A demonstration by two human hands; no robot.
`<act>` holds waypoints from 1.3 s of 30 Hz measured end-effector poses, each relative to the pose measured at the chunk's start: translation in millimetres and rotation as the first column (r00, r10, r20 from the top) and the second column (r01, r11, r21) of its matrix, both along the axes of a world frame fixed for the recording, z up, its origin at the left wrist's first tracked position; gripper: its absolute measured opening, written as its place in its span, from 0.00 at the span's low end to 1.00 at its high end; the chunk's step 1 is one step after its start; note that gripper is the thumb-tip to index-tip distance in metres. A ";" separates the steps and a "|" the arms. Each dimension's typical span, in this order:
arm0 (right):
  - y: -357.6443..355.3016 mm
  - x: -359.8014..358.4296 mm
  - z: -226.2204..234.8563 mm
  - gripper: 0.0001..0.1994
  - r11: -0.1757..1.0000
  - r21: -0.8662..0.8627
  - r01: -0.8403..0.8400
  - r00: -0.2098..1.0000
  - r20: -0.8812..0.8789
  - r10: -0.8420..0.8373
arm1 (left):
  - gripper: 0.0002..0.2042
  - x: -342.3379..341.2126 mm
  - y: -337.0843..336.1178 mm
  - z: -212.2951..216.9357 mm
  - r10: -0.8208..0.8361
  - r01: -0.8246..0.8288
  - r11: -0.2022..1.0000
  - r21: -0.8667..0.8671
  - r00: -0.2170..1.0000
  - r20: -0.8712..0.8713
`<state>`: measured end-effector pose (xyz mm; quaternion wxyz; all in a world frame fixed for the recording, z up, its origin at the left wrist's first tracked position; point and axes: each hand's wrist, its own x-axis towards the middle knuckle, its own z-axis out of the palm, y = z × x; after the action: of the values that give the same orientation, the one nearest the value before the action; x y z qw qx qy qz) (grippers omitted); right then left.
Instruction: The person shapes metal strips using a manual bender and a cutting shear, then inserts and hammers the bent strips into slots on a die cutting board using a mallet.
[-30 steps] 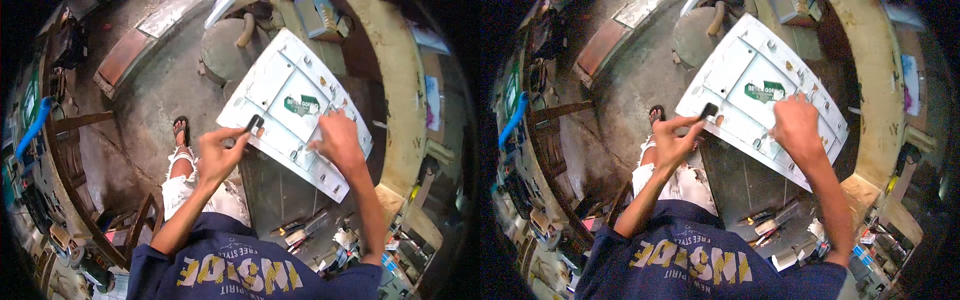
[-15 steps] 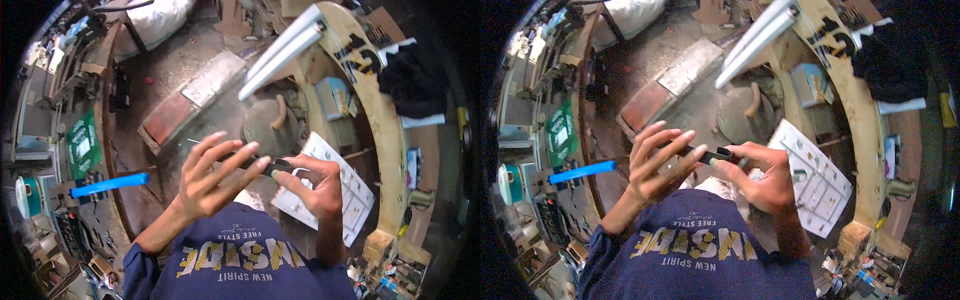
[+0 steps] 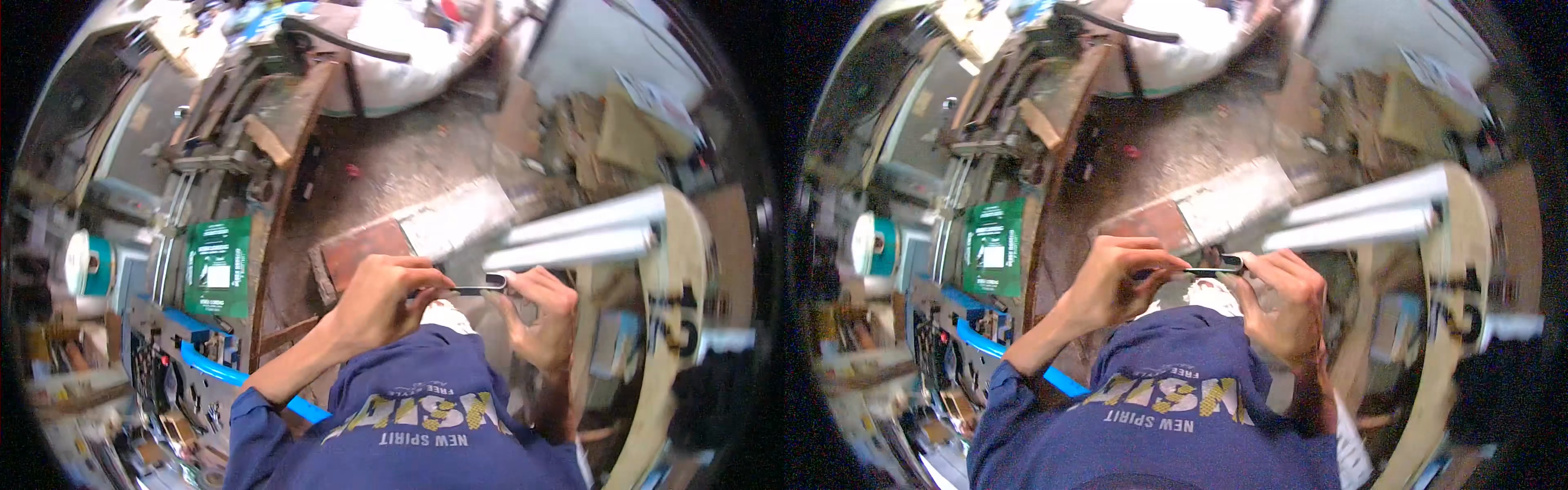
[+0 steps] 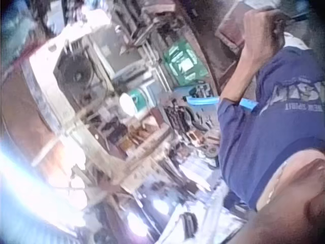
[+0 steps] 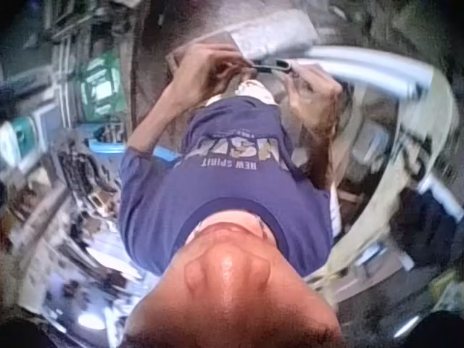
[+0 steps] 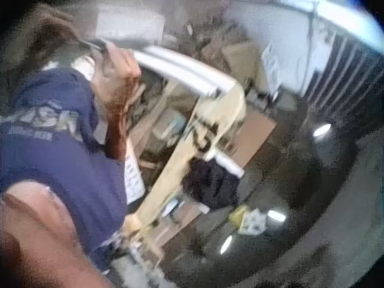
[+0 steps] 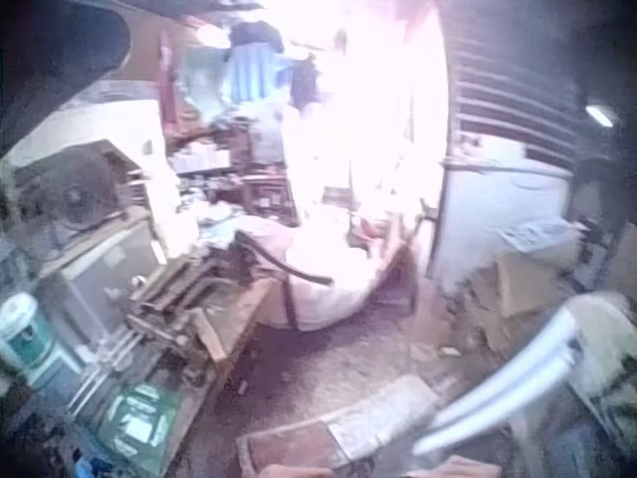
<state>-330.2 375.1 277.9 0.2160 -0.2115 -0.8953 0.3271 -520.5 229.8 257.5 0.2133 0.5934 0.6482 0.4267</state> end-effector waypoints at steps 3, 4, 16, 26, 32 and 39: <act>58.2 -53.0 -7.1 0.14 0.995 0.001 -0.104 0.994 -0.023 0.104 | 0.12 -36.0 31.4 -2.6 0.033 -0.033 0.999 -0.003 0.999 0.029; 76.9 -72.5 -12.6 0.13 0.989 -0.009 -0.149 0.989 0.015 0.149 | 0.13 -54.9 43.4 -3.7 0.008 -0.008 1.000 -0.004 0.998 0.055; 238.9 -321.8 -32.1 0.36 0.860 -0.137 -0.491 0.853 0.122 0.507 | 0.09 -434.5 142.0 -11.9 0.688 -0.687 0.646 0.334 0.713 0.136; 331.6 -618.1 -131.1 0.39 0.964 -0.020 -0.266 0.950 0.167 0.265 | 0.09 -862.5 226.8 -72.3 0.637 -0.619 0.730 0.290 0.770 0.037; 346.8 -667.3 -183.4 0.35 0.823 -0.566 0.055 0.680 0.624 0.384 | 0.10 -972.1 222.3 -162.2 0.379 -0.396 0.918 -0.015 0.867 0.324; 345.5 -661.9 -143.3 0.32 0.892 -0.424 0.156 0.555 0.784 0.276 | 0.11 -1002.7 210.0 -212.7 0.323 -0.133 0.886 -0.444 0.864 0.386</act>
<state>-992.1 720.7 134.6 -0.2972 -0.3518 -0.7963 0.3922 -1523.3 439.8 44.8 0.4215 0.3389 0.7218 0.4319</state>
